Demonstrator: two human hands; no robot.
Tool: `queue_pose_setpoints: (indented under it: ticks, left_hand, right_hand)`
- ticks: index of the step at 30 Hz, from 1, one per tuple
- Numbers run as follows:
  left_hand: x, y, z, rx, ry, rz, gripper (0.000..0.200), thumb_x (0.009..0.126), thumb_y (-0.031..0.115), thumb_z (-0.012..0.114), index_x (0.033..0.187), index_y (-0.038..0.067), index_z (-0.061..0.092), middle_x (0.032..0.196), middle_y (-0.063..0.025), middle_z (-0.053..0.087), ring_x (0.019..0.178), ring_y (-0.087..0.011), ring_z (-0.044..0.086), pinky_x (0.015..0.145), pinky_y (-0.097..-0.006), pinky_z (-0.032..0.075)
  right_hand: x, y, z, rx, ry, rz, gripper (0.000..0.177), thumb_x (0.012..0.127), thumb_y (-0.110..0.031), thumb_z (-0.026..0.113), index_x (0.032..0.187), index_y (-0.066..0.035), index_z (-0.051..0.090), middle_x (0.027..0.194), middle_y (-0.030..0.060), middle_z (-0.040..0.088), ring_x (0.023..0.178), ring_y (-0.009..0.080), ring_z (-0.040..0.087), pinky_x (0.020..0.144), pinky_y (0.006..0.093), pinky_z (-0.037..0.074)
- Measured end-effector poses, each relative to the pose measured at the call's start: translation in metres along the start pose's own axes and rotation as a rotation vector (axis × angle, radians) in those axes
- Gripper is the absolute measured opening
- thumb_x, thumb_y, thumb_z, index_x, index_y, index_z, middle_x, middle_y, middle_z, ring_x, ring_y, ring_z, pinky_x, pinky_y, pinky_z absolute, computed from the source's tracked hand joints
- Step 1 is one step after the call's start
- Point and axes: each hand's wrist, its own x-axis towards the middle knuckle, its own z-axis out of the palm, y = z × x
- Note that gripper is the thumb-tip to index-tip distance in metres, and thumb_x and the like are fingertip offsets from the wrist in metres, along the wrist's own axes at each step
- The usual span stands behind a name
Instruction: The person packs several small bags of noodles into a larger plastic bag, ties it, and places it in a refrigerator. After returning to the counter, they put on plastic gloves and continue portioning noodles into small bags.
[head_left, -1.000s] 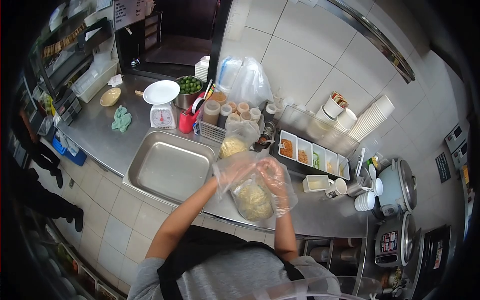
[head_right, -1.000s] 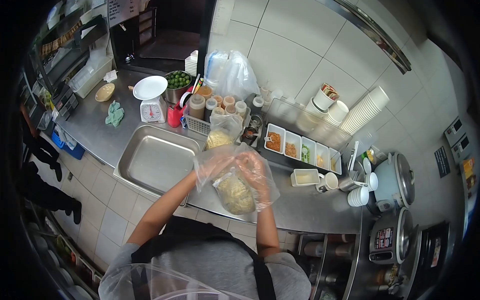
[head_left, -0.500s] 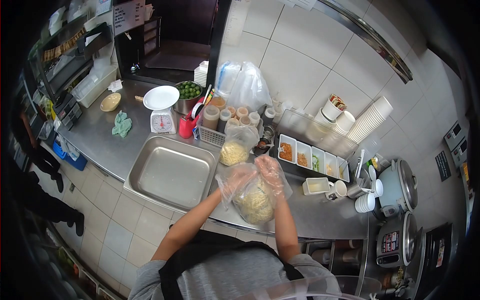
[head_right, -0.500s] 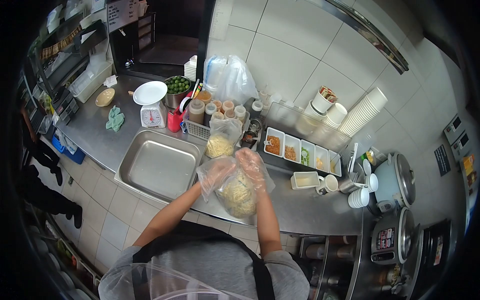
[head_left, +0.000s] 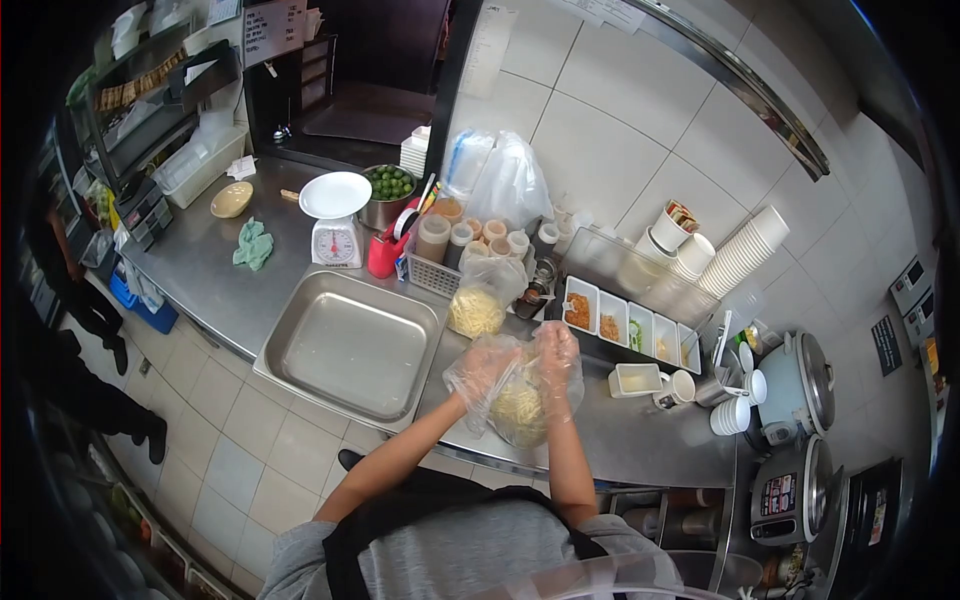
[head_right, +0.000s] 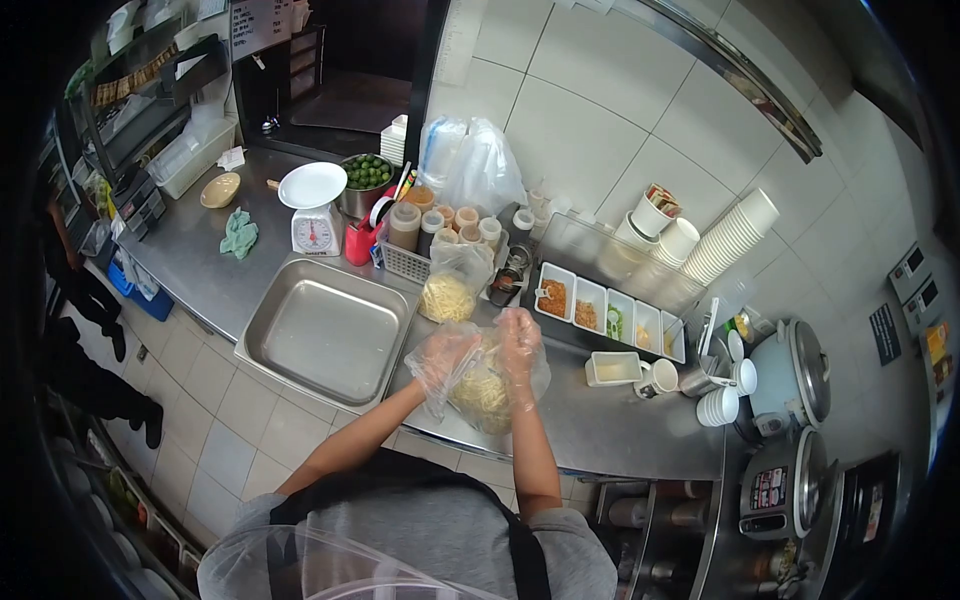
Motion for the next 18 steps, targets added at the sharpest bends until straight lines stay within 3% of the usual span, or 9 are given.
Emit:
queue_pose_setpoints:
  ticks: [3, 6, 9, 10, 12, 15, 18]
  left_hand:
    - [0.000, -0.014, 0.004, -0.061, 0.021, 0.122, 0.027, 0.080, 0.029, 0.069, 0.073, 0.004, 0.063, 0.072, -0.0029, 0.060, 0.067, -0.0101, 0.053, 0.060, -0.0267, 0.043]
    - [0.000, -0.027, 0.004, -0.142, 0.006, 0.057, 0.024, 0.079, 0.027, 0.070, 0.077, 0.004, 0.065, 0.074, -0.0029, 0.061, 0.069, -0.0105, 0.054, 0.061, -0.0274, 0.044]
    - [0.000, -0.033, -0.005, -0.008, -0.048, 0.149, 0.024, 0.079, 0.027, 0.069, 0.084, 0.004, 0.066, 0.079, -0.0037, 0.063, 0.073, -0.0110, 0.056, 0.065, -0.0273, 0.045]
    - [0.000, -0.036, -0.010, -0.027, -0.065, 0.142, 0.025, 0.079, 0.028, 0.069, 0.085, 0.003, 0.067, 0.079, -0.0043, 0.063, 0.072, -0.0119, 0.056, 0.066, -0.0276, 0.045]
    - [0.007, -0.040, -0.021, -0.063, -0.098, 0.124, 0.026, 0.080, 0.028, 0.067, 0.085, 0.003, 0.068, 0.078, -0.0054, 0.064, 0.072, -0.0137, 0.057, 0.069, -0.0283, 0.046]
    - [0.007, -0.018, -0.030, 0.066, -0.195, 0.035, 0.029, 0.084, 0.030, 0.062, 0.088, 0.002, 0.067, 0.082, -0.0057, 0.064, 0.076, -0.0135, 0.057, 0.072, -0.0292, 0.046]
    - [0.031, -0.040, -0.032, -0.123, -0.230, 0.162, 0.030, 0.087, 0.030, 0.058, 0.096, 0.002, 0.065, 0.087, -0.0065, 0.063, 0.081, -0.0148, 0.057, 0.075, -0.0294, 0.045]
  right_hand:
    - [0.003, -0.001, -0.006, 0.286, 0.066, 0.118, 0.025, 0.091, -0.026, 0.054, 0.074, -0.009, 0.051, 0.061, -0.0024, 0.047, 0.051, 0.0050, 0.042, 0.045, 0.0213, 0.033]
    - [0.003, -0.013, 0.009, 0.513, 0.340, 0.205, 0.025, 0.091, -0.028, 0.054, 0.075, -0.009, 0.051, 0.065, -0.0022, 0.050, 0.055, 0.0055, 0.043, 0.047, 0.0209, 0.034]
    - [0.001, 0.005, 0.000, 0.315, 0.173, 0.253, 0.023, 0.091, -0.030, 0.053, 0.080, -0.010, 0.054, 0.068, -0.0015, 0.053, 0.059, 0.0073, 0.046, 0.050, 0.0206, 0.035]
    - [0.009, 0.016, -0.014, 0.085, -0.128, 0.144, 0.023, 0.091, -0.030, 0.052, 0.084, -0.009, 0.057, 0.068, -0.0016, 0.053, 0.059, 0.0087, 0.047, 0.052, 0.0201, 0.036]
    - [0.020, -0.027, -0.009, -0.191, -0.412, 0.001, 0.026, 0.092, -0.030, 0.051, 0.083, -0.008, 0.060, 0.067, -0.0020, 0.053, 0.058, 0.0082, 0.045, 0.052, 0.0210, 0.035]
    - [0.027, -0.035, -0.003, -0.246, -0.566, 0.114, 0.032, 0.093, -0.030, 0.049, 0.076, -0.006, 0.060, 0.065, -0.0032, 0.050, 0.058, 0.0068, 0.043, 0.053, 0.0218, 0.034]
    - [0.026, -0.027, -0.002, -0.072, -0.470, 0.180, 0.030, 0.093, -0.029, 0.049, 0.078, -0.005, 0.060, 0.062, -0.0045, 0.047, 0.057, 0.0050, 0.041, 0.051, 0.0213, 0.033]
